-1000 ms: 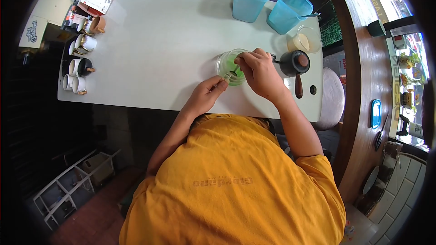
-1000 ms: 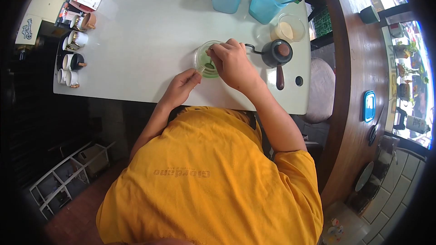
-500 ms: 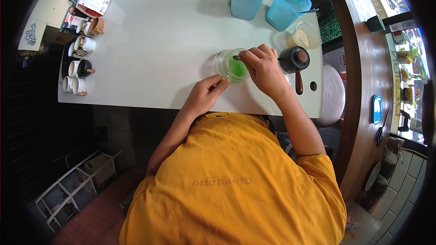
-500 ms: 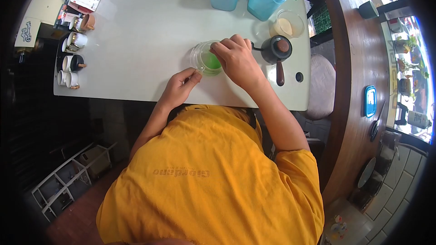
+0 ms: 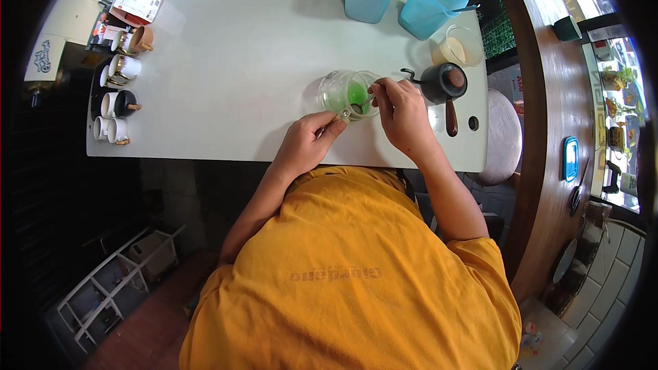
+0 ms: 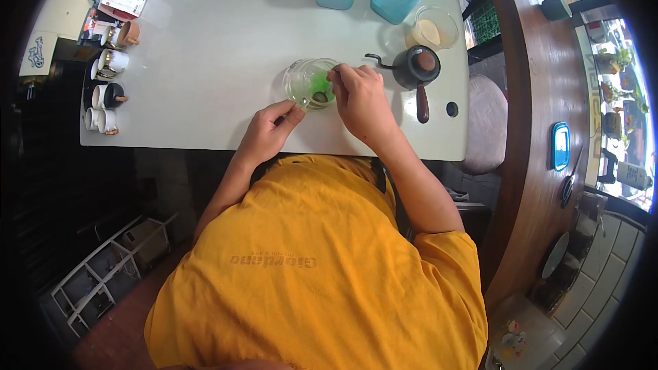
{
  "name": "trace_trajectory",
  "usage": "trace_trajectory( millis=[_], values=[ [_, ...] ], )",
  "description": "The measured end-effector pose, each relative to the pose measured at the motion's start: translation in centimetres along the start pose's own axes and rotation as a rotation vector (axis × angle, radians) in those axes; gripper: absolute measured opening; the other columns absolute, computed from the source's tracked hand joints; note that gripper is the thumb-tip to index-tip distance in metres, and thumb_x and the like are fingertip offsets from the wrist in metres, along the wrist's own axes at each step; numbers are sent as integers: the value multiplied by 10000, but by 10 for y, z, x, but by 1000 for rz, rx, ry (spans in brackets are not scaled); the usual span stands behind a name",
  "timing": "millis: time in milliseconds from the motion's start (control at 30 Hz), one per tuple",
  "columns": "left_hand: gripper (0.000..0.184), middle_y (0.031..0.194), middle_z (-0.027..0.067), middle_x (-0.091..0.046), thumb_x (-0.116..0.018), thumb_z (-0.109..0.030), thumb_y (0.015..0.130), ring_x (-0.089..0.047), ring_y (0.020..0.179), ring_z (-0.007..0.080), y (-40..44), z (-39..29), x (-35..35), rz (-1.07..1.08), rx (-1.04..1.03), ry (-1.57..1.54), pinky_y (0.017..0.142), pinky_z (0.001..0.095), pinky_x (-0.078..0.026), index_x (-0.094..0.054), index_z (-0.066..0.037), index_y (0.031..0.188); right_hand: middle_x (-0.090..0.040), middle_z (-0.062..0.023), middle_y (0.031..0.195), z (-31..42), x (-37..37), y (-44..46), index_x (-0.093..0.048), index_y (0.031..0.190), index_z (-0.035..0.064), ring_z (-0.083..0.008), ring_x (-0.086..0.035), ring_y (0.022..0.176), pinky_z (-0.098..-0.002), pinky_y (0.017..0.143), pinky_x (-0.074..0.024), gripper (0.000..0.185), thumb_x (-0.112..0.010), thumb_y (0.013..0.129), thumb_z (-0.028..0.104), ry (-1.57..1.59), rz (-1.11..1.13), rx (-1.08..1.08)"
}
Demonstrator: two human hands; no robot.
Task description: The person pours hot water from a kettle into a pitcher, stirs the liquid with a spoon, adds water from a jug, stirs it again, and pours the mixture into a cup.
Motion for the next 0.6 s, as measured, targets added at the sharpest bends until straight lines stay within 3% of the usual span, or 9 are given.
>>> trace_trajectory(
  millis=[133, 333, 500, 567, 600],
  values=[
    [261, 669, 4, -522, -589, -253, 937, -400, 601, 74, -1, -2, 0, 1, -16, 22, 559, 248, -376, -622, 5, 959, -640, -23, 847, 19, 6, 4, -624, 941, 92, -250, -519, 825, -368, 776, -380, 97, -609, 846, 82, -246, -23, 205],
    [253, 682, 13, -541, -592, -247, 934, -409, 599, 83, -1, -6, 0, 6, -28, 51, 562, 251, -383, -627, 2, 968, -626, 26, 881, 31, 4, 7, -625, 960, 147, -211, -508, 866, -357, 797, -357, 146, -647, 816, 136, -323, -5, 351],
    [248, 689, 18, -556, -595, -240, 932, -421, 602, 85, -2, -4, -1, -2, -19, 53, 568, 250, -391, -629, 3, 968, -626, -17, 801, 22, 3, 1, -603, 879, 94, -235, -526, 807, -362, 740, -374, 61, -634, 833, 119, -305, -93, 288],
    [264, 660, 90, -556, -604, -261, 912, -451, 557, 197, -2, -8, 1, -40, -56, 25, 547, 324, -389, -596, -10, 831, -624, -41, 769, 18, 4, -2, -592, 849, 74, -252, -535, 777, -370, 715, -382, 47, -623, 843, 109, -280, -139, 225],
    [264, 660, 90, -556, -604, -261, 912, -451, 557, 197, -2, -7, 1, -41, -55, 25, 547, 324, -389, -596, -10, 831, -618, -64, 745, 14, 5, -3, -584, 833, 59, -271, -539, 750, -381, 693, -384, 48, -610, 851, 95, -225, -142, 159]
  ],
)
Point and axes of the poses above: each hand's wrist, its own y-axis towards the middle knuckle, its own x-axis out of the back of the hand, z = x × y, the point moved 7 cm from there along y, towards the middle knuckle
